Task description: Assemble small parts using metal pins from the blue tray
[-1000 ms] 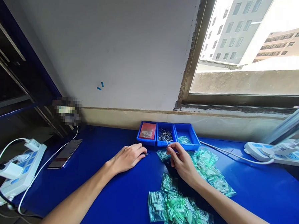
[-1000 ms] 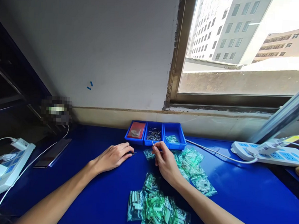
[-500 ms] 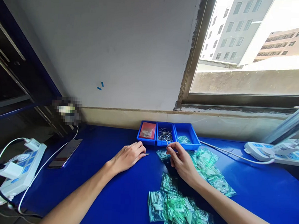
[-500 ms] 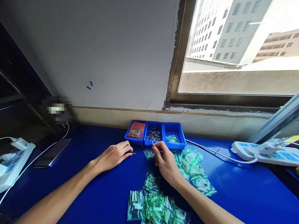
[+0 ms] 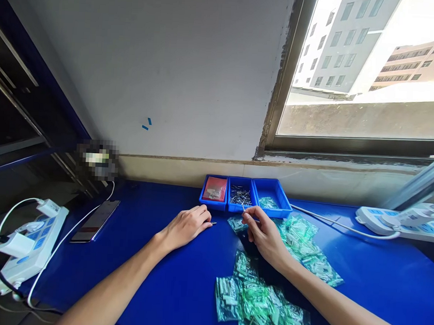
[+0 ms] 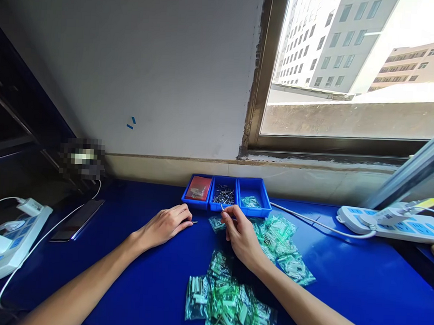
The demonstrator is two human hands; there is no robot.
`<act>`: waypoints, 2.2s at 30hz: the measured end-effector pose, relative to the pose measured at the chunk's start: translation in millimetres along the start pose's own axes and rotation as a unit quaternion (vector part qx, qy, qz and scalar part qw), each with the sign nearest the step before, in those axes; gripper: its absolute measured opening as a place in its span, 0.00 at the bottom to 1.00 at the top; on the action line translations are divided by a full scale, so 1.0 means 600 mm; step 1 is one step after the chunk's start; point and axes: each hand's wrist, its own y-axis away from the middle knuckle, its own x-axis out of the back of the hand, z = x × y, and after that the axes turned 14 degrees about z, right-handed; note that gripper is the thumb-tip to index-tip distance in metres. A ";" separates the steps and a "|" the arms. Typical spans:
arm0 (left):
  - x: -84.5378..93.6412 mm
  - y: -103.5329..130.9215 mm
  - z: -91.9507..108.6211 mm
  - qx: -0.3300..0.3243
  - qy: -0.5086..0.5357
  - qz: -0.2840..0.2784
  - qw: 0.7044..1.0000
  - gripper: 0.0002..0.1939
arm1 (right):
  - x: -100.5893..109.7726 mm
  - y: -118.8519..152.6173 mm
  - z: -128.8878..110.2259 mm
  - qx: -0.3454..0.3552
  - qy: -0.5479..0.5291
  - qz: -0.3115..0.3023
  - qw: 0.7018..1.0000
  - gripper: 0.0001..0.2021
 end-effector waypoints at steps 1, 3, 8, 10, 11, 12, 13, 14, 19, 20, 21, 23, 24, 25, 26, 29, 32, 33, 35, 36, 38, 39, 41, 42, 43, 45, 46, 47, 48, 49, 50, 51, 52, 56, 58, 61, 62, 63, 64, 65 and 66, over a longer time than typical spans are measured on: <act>0.000 0.000 0.000 0.001 0.000 0.001 1.000 0.12 | 0.000 0.000 0.000 0.000 0.000 0.000 1.000 0.18; -0.001 0.000 0.000 0.002 0.002 0.004 1.000 0.13 | 0.000 0.000 0.001 0.000 0.000 0.000 1.000 0.19; 0.000 0.000 0.000 0.000 0.000 0.004 1.000 0.12 | 0.000 0.000 0.001 0.001 0.000 0.006 1.000 0.20; 0.001 -0.001 0.000 -0.001 -0.006 0.001 1.000 0.12 | 0.000 -0.001 0.001 0.002 -0.004 0.010 1.000 0.20; 0.001 -0.001 0.000 -0.001 -0.009 0.000 1.000 0.12 | 0.000 -0.001 0.001 0.002 -0.006 0.011 1.000 0.20; 0.001 -0.001 0.000 -0.001 -0.011 -0.001 1.000 0.12 | 0.000 -0.001 0.000 0.002 -0.008 0.013 1.000 0.20; 0.001 -0.001 0.000 -0.001 -0.011 -0.001 1.000 0.12 | 0.001 -0.001 -0.001 0.002 -0.011 0.019 1.000 0.20; 0.001 -0.001 0.000 -0.001 -0.010 -0.001 1.000 0.12 | 0.001 -0.001 -0.002 0.003 -0.014 0.028 1.000 0.19; 0.000 -0.001 0.000 0.000 0.005 0.003 1.000 0.13 | 0.003 0.000 -0.011 0.007 -0.042 0.094 0.995 0.19; 0.000 -0.001 0.000 0.000 0.008 0.003 1.000 0.12 | 0.003 0.000 -0.012 0.007 -0.045 0.101 0.994 0.19; 0.000 -0.001 0.000 0.000 0.012 0.003 1.000 0.12 | 0.003 0.000 -0.012 0.006 -0.046 0.105 0.993 0.19; -0.001 0.000 -0.001 0.001 0.015 0.003 1.000 0.11 | 0.003 0.000 -0.011 0.005 -0.046 0.106 0.993 0.19; -0.001 0.000 -0.001 0.001 0.014 0.002 1.000 0.11 | 0.003 0.000 -0.011 0.005 -0.045 0.103 0.994 0.19; -0.001 0.000 -0.002 -0.001 0.011 0.001 1.000 0.11 | 0.003 0.000 -0.010 0.006 -0.046 0.100 0.994 0.19; -0.001 0.000 -0.002 -0.004 0.005 -0.001 1.000 0.11 | 0.003 0.000 -0.010 0.007 -0.046 0.097 0.994 0.18; 0.000 0.000 -0.004 -0.016 -0.017 -0.009 1.000 0.12 | 0.003 0.001 -0.011 0.009 -0.049 0.093 0.994 0.17; 0.001 -0.001 -0.004 -0.018 -0.021 -0.009 1.000 0.11 | 0.003 0.001 -0.013 0.006 -0.051 0.093 0.994 0.17; 0.002 -0.002 -0.004 -0.016 -0.016 -0.008 1.000 0.11 | 0.002 0.001 -0.014 0.006 -0.051 0.093 0.994 0.17; 0.003 -0.003 -0.004 -0.011 -0.003 -0.005 1.000 0.10 | 0.002 0.001 -0.014 0.006 -0.052 0.091 0.994 0.17; 0.004 -0.003 -0.003 -0.007 0.003 -0.003 1.000 0.10 | 0.002 0.001 -0.014 0.006 -0.052 0.090 0.995 0.17; 0.006 -0.004 -0.002 0.001 0.014 -0.003 1.000 0.09 | 0.001 0.001 -0.013 0.006 -0.052 0.089 0.995 0.17; 0.007 -0.005 -0.001 0.005 0.019 -0.004 1.000 0.09 | 0.001 0.001 -0.012 0.006 -0.053 0.089 0.995 0.17; 0.009 -0.006 0.001 0.012 0.026 -0.005 1.000 0.08 | 0.001 0.001 -0.011 0.006 -0.051 0.089 0.995 0.17; 0.009 -0.006 0.001 0.016 0.030 -0.005 0.999 0.08 | 0.002 0.001 -0.010 0.007 -0.050 0.088 0.995 0.17; 0.009 -0.005 0.001 0.020 0.033 -0.004 0.999 0.08 | 0.002 0.001 -0.009 0.009 -0.049 0.086 0.995 0.17; 0.007 -0.005 0.000 0.030 0.045 -0.003 0.999 0.07 | 0.002 0.001 -0.008 0.013 -0.046 0.083 0.995 0.17; 0.006 -0.004 -0.001 0.036 0.054 -0.002 0.998 0.07 | 0.002 0.000 -0.007 0.014 -0.045 0.082 0.996 0.17; 0.004 -0.003 -0.002 0.043 0.064 -0.002 0.997 0.07 | 0.002 0.000 -0.007 0.015 -0.045 0.082 0.996 0.17; 0.002 -0.003 -0.003 0.050 0.075 -0.002 0.996 0.07 | 0.002 0.000 -0.007 0.015 -0.045 0.082 0.995 0.16; 0.001 -0.002 -0.004 0.058 0.085 -0.002 0.995 0.07 | 0.002 0.000 -0.006 0.014 -0.046 0.083 0.995 0.16; -0.001 -0.002 -0.005 0.065 0.095 -0.004 0.993 0.07 | 0.002 0.000 -0.006 0.014 -0.046 0.084 0.995 0.16; -0.002 -0.002 -0.006 0.071 0.103 -0.005 0.992 0.07 | 0.002 0.000 -0.007 0.014 -0.047 0.084 0.995 0.16; -0.003 -0.001 -0.006 0.077 0.109 -0.008 0.991 0.07 | 0.002 0.000 -0.007 0.014 -0.047 0.084 0.995 0.16; -0.004 0.000 -0.007 0.089 0.123 -0.013 0.988 0.08 | 0.001 0.000 -0.007 0.014 -0.049 0.082 0.995 0.16; -0.005 0.000 -0.007 0.088 0.125 -0.011 0.988 0.08 | 0.001 0.000 -0.007 0.014 -0.049 0.083 0.995 0.16; -0.006 0.001 -0.008 0.083 0.122 -0.010 0.989 0.09 | 0.001 -0.001 -0.006 0.014 -0.048 0.084 0.995 0.16; -0.006 0.001 -0.008 0.081 0.121 -0.010 0.989 0.09 | 0.001 -0.001 -0.005 0.014 -0.049 0.083 0.995 0.16; -0.006 0.001 -0.008 0.078 0.121 -0.011 0.990 0.09 | 0.001 -0.001 -0.005 0.014 -0.050 0.083 0.995 0.16; -0.006 0.000 -0.008 0.076 0.119 -0.011 0.990 0.09 | 0.001 -0.001 -0.005 0.014 -0.050 0.084 0.995 0.17; -0.006 0.000 -0.007 0.073 0.118 -0.012 0.990 0.09 | 0.001 -0.001 -0.005 0.013 -0.051 0.084 0.995 0.17; -0.006 0.000 -0.007 0.071 0.115 -0.012 0.991 0.09 | 0.001 -0.001 -0.005 0.013 -0.052 0.084 0.995 0.17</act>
